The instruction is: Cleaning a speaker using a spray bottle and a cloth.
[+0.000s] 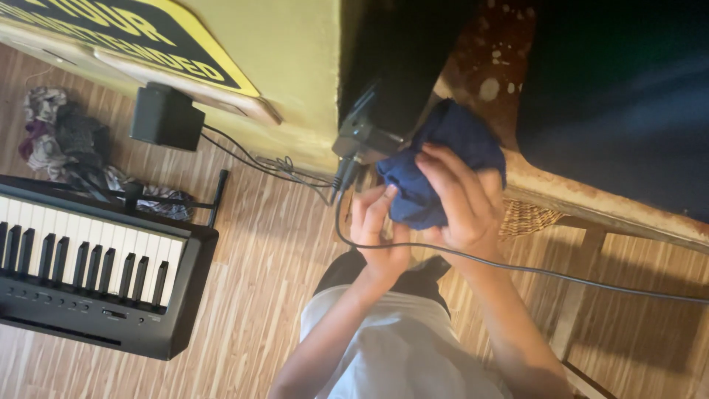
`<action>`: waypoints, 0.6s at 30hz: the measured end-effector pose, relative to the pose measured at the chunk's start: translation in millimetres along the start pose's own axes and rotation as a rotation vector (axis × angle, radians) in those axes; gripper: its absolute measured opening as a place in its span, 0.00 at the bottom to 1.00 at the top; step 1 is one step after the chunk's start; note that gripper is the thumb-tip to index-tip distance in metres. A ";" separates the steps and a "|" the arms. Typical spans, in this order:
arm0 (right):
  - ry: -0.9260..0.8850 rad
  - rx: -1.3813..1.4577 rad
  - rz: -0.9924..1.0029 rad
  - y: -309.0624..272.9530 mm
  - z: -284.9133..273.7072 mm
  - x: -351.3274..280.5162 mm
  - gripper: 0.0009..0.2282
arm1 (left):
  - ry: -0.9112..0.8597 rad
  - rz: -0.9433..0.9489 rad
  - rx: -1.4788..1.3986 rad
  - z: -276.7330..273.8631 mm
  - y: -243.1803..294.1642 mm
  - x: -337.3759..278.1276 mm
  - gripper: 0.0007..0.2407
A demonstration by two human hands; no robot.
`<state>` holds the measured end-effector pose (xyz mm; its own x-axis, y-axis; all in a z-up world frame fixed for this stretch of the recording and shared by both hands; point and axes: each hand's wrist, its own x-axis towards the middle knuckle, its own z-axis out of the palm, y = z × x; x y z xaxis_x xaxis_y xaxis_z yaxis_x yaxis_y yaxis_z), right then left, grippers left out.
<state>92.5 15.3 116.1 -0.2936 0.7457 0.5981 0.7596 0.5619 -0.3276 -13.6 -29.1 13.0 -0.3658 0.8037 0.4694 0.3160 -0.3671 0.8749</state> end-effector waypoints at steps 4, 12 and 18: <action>0.001 -0.056 -0.016 23.9 6.2 -35.3 0.22 | -0.043 -0.041 -0.061 5.2 -2.4 -7.1 0.16; 0.029 -0.117 -0.018 97.5 1.1 -130.2 0.27 | -0.239 -0.163 -0.129 32.8 18.9 -16.6 0.14; 0.180 -0.173 0.315 126.7 -36.6 -197.2 0.25 | -0.562 -0.376 -0.197 78.8 43.8 -54.1 0.17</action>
<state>267.9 -73.8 -16.5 0.0639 0.7886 0.6116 0.8871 0.2358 -0.3967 89.0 -51.7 16.6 0.1054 0.9934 0.0447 0.0733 -0.0526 0.9959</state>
